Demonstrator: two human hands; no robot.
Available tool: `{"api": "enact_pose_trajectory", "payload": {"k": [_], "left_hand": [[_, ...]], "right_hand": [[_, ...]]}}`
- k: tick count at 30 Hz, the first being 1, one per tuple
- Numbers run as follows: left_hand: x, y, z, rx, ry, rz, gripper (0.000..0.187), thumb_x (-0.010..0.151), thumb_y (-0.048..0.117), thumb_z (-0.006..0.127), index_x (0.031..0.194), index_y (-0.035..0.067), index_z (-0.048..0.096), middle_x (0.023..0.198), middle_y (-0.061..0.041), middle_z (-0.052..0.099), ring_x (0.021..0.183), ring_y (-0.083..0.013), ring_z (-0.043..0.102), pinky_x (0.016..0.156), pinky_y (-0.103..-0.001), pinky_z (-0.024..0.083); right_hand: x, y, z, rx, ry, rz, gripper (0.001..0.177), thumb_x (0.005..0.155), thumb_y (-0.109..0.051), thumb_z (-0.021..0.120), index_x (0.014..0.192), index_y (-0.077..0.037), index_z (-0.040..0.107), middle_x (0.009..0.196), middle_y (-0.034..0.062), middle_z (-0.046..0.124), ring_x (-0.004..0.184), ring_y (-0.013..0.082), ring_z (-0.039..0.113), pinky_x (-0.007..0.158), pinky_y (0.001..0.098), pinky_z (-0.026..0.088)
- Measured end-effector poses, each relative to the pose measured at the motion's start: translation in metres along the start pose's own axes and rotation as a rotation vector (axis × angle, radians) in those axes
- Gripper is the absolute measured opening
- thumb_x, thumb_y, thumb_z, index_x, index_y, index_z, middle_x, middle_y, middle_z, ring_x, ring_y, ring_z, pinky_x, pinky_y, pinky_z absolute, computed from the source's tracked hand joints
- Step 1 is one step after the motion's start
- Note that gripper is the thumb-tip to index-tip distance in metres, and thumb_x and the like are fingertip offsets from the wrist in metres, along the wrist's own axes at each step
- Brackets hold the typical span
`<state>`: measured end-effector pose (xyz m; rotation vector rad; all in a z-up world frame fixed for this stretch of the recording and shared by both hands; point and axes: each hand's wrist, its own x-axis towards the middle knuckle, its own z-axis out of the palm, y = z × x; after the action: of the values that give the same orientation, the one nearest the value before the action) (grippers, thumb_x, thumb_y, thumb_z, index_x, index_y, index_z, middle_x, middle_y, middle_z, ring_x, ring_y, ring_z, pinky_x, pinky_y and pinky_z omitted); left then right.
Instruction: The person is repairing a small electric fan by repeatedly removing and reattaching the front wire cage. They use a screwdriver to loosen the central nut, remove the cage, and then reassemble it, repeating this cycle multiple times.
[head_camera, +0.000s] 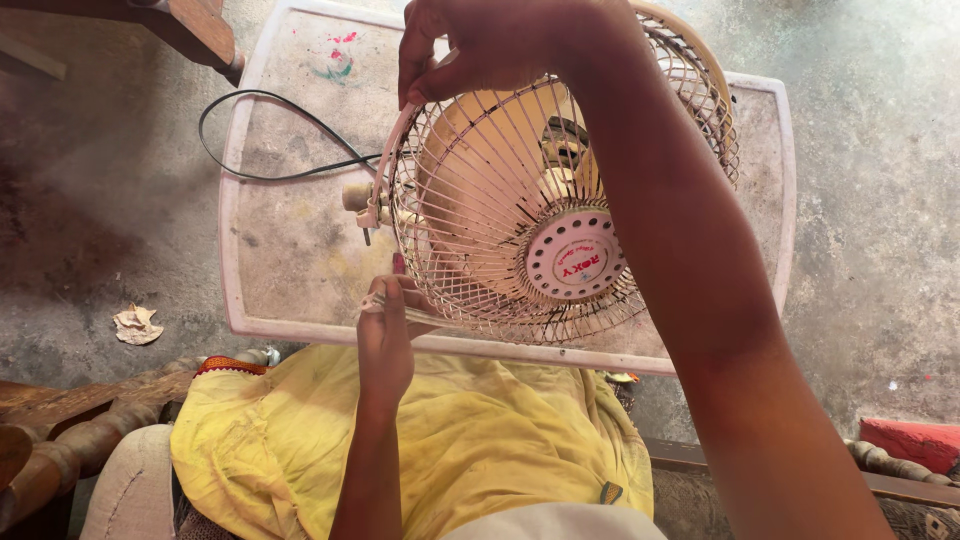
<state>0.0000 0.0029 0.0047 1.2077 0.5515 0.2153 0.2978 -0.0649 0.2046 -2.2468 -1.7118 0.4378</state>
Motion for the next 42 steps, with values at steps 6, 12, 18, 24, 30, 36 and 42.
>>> {"api": "enact_pose_trajectory", "payload": {"k": [6,12,18,24,30,36,42], "left_hand": [[-0.001,-0.005,-0.006,-0.096,-0.033,-0.043,0.036,0.107,0.036,0.048,0.114,0.001,0.058,0.093,-0.007,0.065,0.088,-0.0152,0.070,0.077,-0.036,0.065],[-0.013,-0.024,-0.009,-0.048,-0.024,-0.038,0.030,0.099,0.017,0.066,0.122,-0.002,0.060,0.105,-0.007,0.065,0.094,-0.0140,0.065,0.077,-0.034,0.057],[-0.017,-0.045,-0.007,-0.299,0.002,-0.074,0.038,0.102,0.029,0.054,0.121,-0.004,0.060,0.100,-0.009,0.068,0.092,-0.0178,0.071,0.086,-0.041,0.064],[-0.016,-0.071,-0.007,-0.728,-0.319,0.069,0.036,0.124,0.032,0.044,0.128,-0.003,0.050,0.096,-0.012,0.068,0.092,-0.0229,0.070,0.095,-0.049,0.059],[-0.011,-0.073,0.001,-0.414,-0.201,0.009,0.067,0.088,-0.005,0.067,0.143,0.016,0.036,0.120,-0.004,0.059,0.112,-0.0134,0.059,0.100,-0.035,0.052],[-0.014,-0.060,0.008,-0.164,-0.189,-0.008,0.070,0.079,-0.010,0.074,0.141,0.003,0.043,0.123,-0.009,0.062,0.109,-0.0164,0.064,0.094,-0.032,0.055],[-0.017,-0.062,0.015,-0.078,-0.088,0.037,0.066,0.078,-0.014,0.073,0.135,0.001,0.044,0.113,-0.012,0.066,0.104,-0.0191,0.066,0.092,-0.034,0.056]], "right_hand": [[0.003,0.008,0.005,0.005,0.029,-0.090,0.021,0.096,-0.035,0.078,0.106,-0.017,0.081,0.098,0.0007,0.076,0.083,0.0177,0.069,0.071,0.0369,0.054],[0.002,0.010,0.006,0.028,0.047,-0.120,0.020,0.098,-0.034,0.078,0.106,-0.016,0.080,0.097,0.0016,0.075,0.082,0.0176,0.069,0.070,0.0369,0.054],[-0.002,0.004,0.004,0.030,0.011,0.034,0.020,0.095,-0.036,0.077,0.106,-0.020,0.080,0.095,-0.0007,0.074,0.077,0.0166,0.068,0.065,0.0364,0.053],[-0.001,0.006,0.005,0.024,0.032,-0.044,0.019,0.097,-0.036,0.078,0.106,-0.019,0.080,0.095,0.0004,0.074,0.079,0.0169,0.068,0.067,0.0368,0.053],[-0.001,0.006,0.003,0.010,0.043,-0.077,0.020,0.097,-0.035,0.078,0.105,-0.017,0.081,0.094,0.0013,0.074,0.080,0.0173,0.068,0.067,0.0371,0.053],[0.000,0.004,0.003,0.048,-0.011,0.007,0.020,0.096,-0.036,0.076,0.106,-0.019,0.080,0.096,0.0000,0.074,0.078,0.0167,0.068,0.066,0.0370,0.053],[0.000,0.012,0.008,0.063,0.046,-0.107,0.018,0.098,-0.033,0.078,0.107,-0.017,0.080,0.098,0.0008,0.076,0.083,0.0164,0.069,0.070,0.0360,0.054]]}}
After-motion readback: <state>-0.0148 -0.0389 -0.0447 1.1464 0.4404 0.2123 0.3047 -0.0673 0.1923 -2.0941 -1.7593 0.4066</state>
